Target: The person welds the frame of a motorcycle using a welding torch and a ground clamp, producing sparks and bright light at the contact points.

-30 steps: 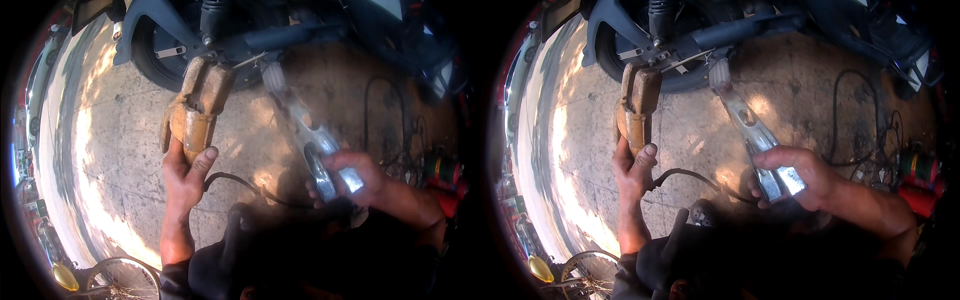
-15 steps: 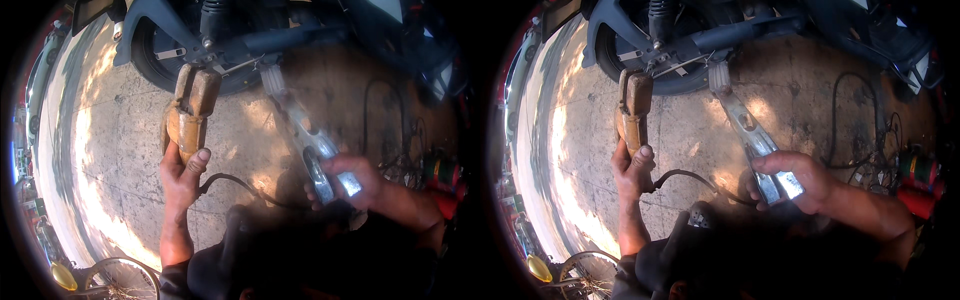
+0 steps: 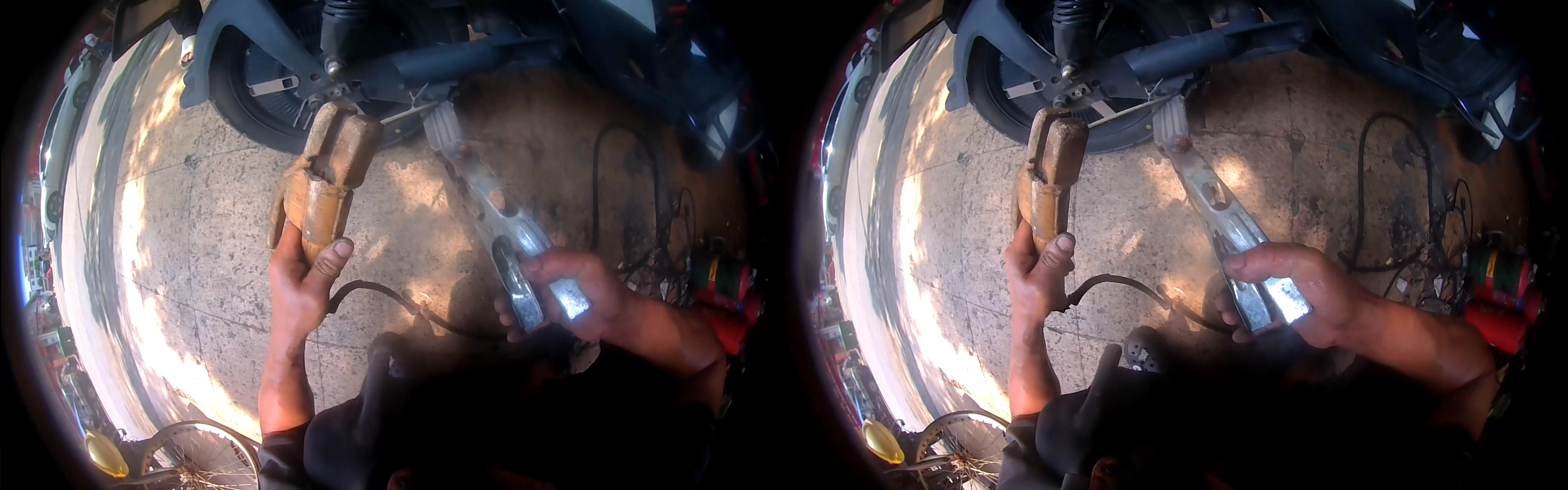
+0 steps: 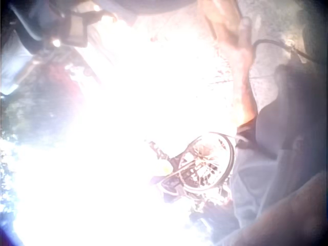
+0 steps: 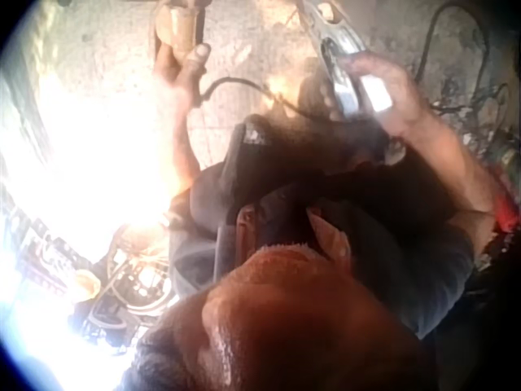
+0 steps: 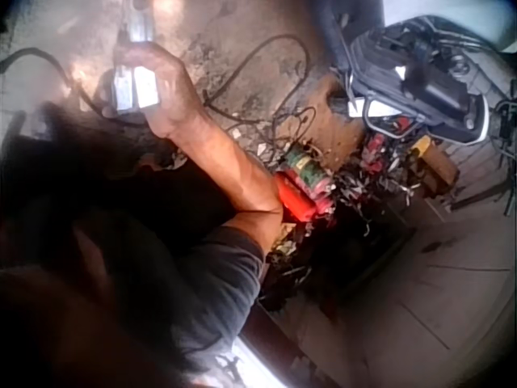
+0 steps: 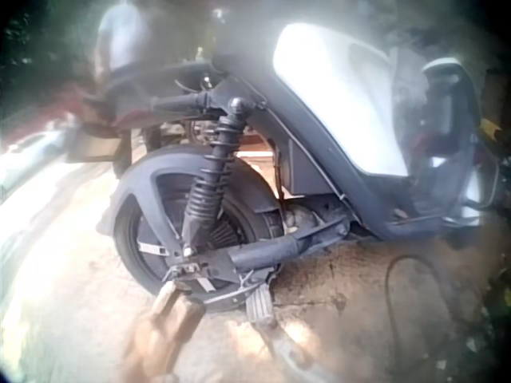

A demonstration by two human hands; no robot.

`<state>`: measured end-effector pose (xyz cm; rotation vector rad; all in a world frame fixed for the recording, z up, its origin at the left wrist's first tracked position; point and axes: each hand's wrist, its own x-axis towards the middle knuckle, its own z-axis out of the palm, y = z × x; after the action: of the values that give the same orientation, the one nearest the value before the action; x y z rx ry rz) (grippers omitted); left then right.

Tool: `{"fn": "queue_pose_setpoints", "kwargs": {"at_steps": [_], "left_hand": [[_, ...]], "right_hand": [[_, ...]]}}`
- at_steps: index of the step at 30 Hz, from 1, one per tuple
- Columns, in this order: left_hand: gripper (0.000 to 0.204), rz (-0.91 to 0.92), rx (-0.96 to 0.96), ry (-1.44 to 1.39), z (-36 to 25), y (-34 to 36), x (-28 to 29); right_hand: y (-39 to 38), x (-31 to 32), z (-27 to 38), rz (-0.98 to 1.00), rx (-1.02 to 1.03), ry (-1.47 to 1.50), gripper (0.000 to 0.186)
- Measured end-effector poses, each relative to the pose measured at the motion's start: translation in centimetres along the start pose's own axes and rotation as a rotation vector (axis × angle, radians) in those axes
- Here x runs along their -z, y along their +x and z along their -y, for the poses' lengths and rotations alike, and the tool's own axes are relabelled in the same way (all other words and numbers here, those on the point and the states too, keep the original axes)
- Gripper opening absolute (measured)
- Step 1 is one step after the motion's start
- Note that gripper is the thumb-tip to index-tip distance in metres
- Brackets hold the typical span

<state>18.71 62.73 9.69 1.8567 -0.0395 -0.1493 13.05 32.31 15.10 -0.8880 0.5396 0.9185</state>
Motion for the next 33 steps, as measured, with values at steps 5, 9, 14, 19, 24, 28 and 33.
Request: {"fn": "queue_pose_setpoints", "kwargs": {"at_steps": [5, 9, 14, 19, 24, 28, 33], "left_hand": [[0.039, 0.061, 0.174, -0.154, 0.0, 0.6, 1.3], [0.031, 0.058, 0.284, -0.220, 0.0, 0.8, 0.9], [0.033, -0.044, -0.041, 0.003, -0.8, -0.1, -0.7], [0.036, -0.020, 0.119, -0.282, 0.6, -1.0, 0.5], [0.039, -0.049, 0.093, -0.167, 0.6, -1.0, -0.1], [0.042, -0.025, 0.101, -0.149, 0.7, -0.9, -0.2], [0.045, -0.010, 0.064, -0.141, 1.1, -0.6, -0.2]], "right_hand": [[-0.1, -0.1, -0.2, 0.012, -0.004, 0.009, 0.037], [0.1, 0.2, -0.2, -0.005, 0.004, 0.015, 0.037], [-0.1, -0.6, -0.1, 0.014, -0.003, 0.006, 0.036], [0.0, -0.7, 0.0, -0.011, -0.007, -0.011, 0.036], [0.3, 0.2, -0.3, 0.008, -0.014, 0.049, 0.040], [0.4, 0.3, -0.4, 0.020, -0.004, 0.049, 0.042], [0.4, 0.3, -0.4, 0.026, 0.004, 0.035, 0.045]]}}
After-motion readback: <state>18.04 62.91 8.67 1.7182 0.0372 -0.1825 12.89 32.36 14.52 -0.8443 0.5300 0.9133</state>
